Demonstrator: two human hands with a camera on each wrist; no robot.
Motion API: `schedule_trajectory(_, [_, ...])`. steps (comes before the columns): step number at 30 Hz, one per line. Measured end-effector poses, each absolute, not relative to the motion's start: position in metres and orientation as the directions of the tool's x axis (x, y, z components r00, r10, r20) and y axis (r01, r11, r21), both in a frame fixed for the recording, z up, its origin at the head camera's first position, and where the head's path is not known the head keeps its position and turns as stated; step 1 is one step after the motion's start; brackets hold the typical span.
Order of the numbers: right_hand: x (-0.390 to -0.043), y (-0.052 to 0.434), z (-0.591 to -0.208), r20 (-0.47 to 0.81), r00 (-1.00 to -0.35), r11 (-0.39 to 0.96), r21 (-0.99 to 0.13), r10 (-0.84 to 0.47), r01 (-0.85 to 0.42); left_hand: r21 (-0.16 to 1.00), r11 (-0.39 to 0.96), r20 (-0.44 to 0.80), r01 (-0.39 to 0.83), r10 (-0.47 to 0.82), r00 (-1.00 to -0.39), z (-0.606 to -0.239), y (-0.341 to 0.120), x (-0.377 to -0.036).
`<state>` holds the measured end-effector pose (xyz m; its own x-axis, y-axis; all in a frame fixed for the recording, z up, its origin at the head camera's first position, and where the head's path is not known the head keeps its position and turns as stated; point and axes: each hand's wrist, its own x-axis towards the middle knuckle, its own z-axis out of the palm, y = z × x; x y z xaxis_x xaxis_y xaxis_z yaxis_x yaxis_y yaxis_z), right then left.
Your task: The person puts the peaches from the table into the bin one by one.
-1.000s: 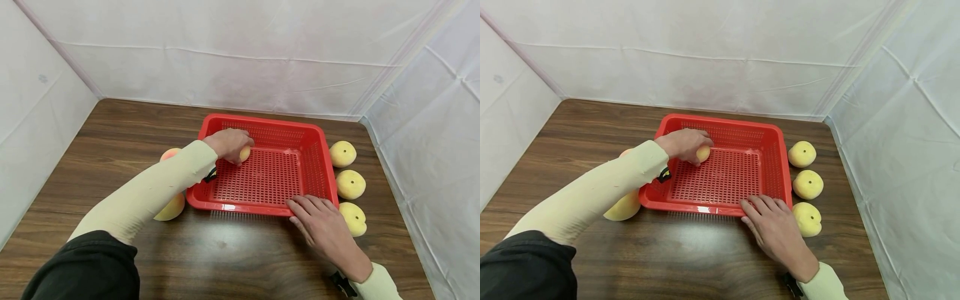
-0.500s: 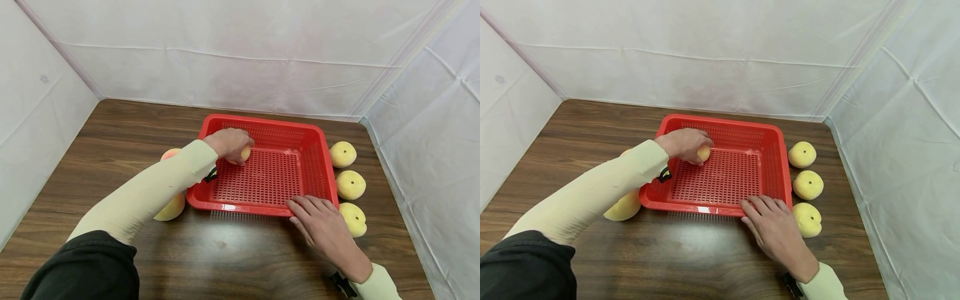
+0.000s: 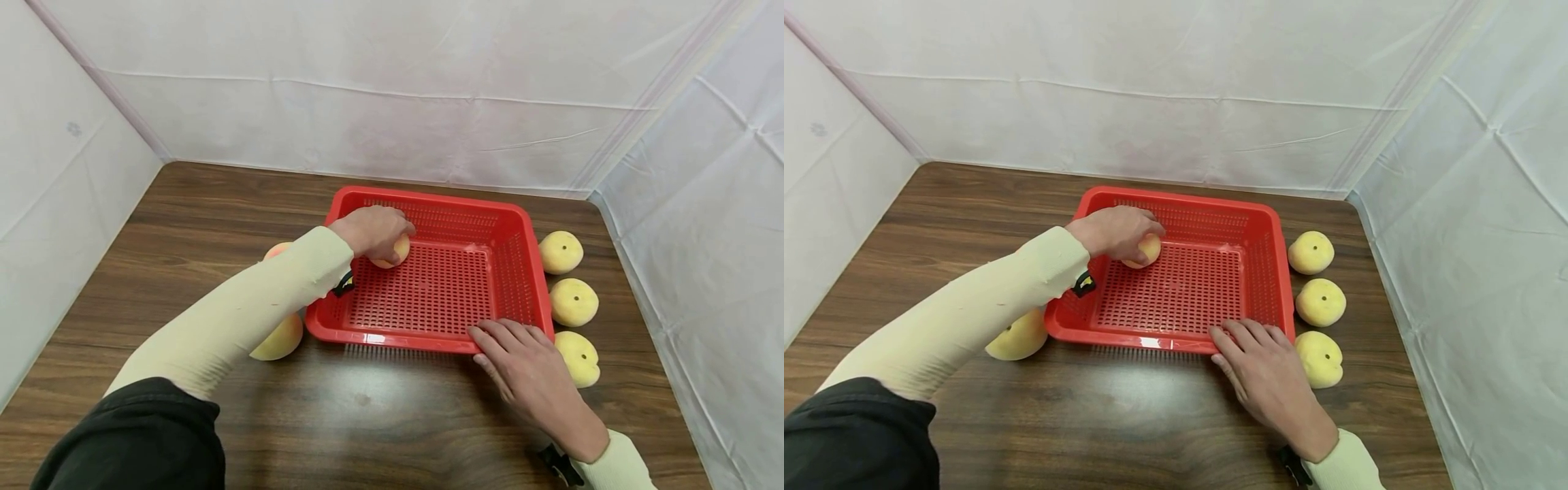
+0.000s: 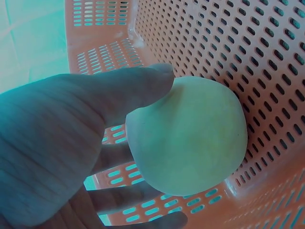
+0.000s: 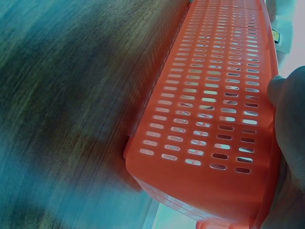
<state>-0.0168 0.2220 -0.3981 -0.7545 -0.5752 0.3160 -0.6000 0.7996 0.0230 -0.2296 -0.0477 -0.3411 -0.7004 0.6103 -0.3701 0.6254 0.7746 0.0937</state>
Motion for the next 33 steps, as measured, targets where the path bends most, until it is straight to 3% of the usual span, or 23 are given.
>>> schedule_trajectory(33, [-0.017, 0.223, -0.398, 0.314, -0.752, 0.798, 0.031, -0.58, -0.602, 0.1, 0.773, -0.348, 0.627, 0.617, -0.705, -0.327, -0.053, -0.226])
